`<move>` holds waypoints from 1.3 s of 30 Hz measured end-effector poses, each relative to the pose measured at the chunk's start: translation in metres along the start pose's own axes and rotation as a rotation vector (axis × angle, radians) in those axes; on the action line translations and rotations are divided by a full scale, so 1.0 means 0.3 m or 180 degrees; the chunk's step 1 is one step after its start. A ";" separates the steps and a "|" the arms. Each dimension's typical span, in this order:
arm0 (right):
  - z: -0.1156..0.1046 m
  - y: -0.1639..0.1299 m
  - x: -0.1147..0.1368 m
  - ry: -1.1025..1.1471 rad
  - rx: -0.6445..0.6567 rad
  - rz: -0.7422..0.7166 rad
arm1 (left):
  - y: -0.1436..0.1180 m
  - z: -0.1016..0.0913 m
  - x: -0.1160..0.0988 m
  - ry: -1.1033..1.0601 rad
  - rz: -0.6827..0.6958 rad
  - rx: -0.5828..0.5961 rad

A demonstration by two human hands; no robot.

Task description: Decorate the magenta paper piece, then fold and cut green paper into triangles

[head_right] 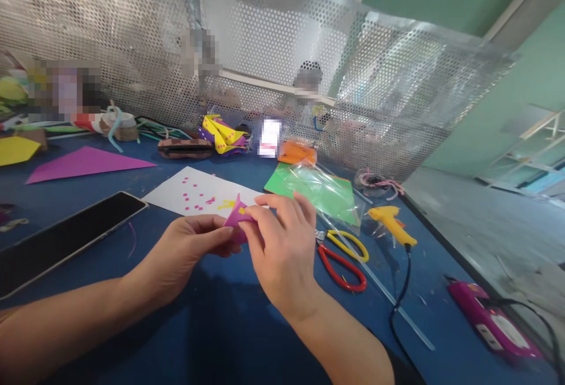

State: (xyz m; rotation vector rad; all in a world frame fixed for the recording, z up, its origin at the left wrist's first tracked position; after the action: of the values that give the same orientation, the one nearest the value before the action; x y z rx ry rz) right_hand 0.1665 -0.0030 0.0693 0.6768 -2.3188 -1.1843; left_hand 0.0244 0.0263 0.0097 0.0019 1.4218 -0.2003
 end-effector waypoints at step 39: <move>0.036 -0.020 -0.019 0.0194 -0.0208 0.0503 | -0.006 0.003 -0.006 0.0792 0.0508 -0.0181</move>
State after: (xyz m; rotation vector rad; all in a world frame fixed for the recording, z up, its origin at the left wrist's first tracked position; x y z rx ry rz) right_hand 0.1660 0.0040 0.0577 0.4900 -2.2276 -1.1460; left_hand 0.0249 0.0248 0.0116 0.0962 1.6668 -0.0276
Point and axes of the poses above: each hand's wrist, its own y-axis towards the middle knuckle, its own z-axis out of the palm, x = y × z, the point moved 5 cm from there along y, towards the middle knuckle, and after that the axes turned 1 degree about z, right-handed, at the moved point
